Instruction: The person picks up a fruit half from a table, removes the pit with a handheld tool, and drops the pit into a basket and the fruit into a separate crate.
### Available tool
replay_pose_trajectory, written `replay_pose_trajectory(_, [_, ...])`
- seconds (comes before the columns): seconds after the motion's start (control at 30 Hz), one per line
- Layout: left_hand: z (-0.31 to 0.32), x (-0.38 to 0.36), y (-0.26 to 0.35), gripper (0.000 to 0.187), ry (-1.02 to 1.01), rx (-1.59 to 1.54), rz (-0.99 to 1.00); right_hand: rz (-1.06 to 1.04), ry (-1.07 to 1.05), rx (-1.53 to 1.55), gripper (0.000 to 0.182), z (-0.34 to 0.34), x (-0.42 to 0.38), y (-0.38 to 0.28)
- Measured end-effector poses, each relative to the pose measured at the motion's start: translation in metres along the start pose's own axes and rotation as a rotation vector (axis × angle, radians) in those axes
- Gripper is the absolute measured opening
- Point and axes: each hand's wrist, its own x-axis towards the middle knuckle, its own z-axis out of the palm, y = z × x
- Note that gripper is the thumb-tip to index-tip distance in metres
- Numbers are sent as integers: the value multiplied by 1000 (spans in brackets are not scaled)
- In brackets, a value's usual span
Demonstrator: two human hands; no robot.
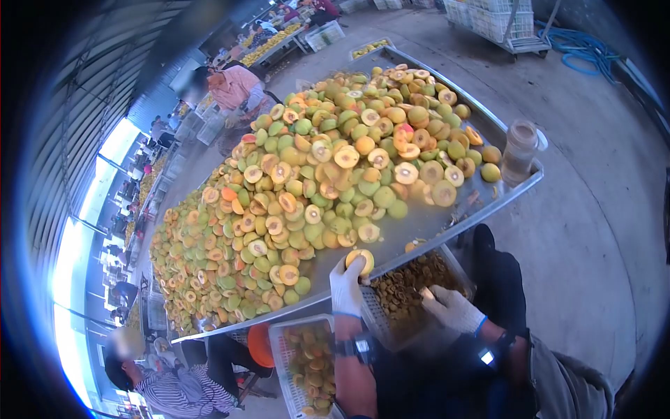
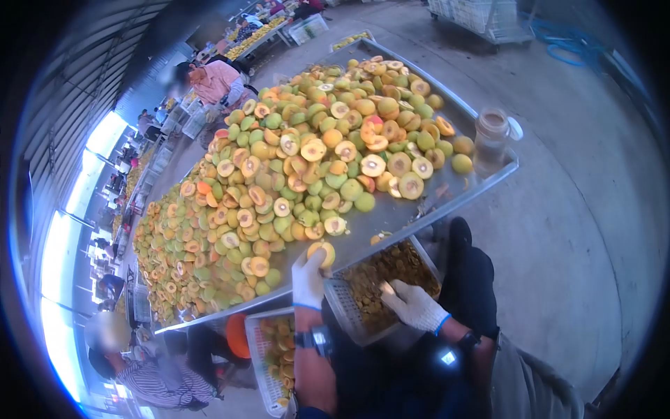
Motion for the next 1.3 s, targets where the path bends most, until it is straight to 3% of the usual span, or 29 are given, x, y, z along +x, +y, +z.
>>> replay_pose_trajectory(0.07, [10,-31,-14,34,-31,-428,51,-63,-14,9,35,-1,-4,-15])
replay_pose_trajectory(0.2, [32,-79,-24,33,-102,-764,34,-103,-37,-19,37,9,-10,-30])
replay_pose_trajectory(0.37, [50,-106,-29,37,-177,-848,36,-189,60,-27,36,19,-14,-25])
replay_pose_trajectory(0.43, [52,-109,-29,45,-213,-1027,12,-205,91,-38,36,19,-20,-26])
replay_pose_trajectory(0.57, [58,-112,-29,57,-196,-1028,-10,-204,121,-192,36,14,-30,-39])
replay_pose_trajectory(0.63, [59,-112,-31,62,-179,-900,122,-178,108,-228,40,14,-31,-41])
replay_pose_trajectory(0.87, [65,-116,-37,66,-87,-721,245,-193,100,-192,36,23,-28,-42])
replay_pose_trajectory(0.97, [68,-114,-35,65,-23,-723,209,-203,108,-170,37,27,-29,-44])
replay_pose_trajectory(1.03, [73,-117,-25,62,43,-884,59,-207,109,-156,38,28,-30,-45])
replay_pose_trajectory(1.13, [70,-113,-22,57,94,-878,-64,-188,71,-117,40,32,-30,-46])
replay_pose_trajectory(1.3, [79,-115,-4,46,171,-867,-133,-181,69,-206,42,36,-30,-40])
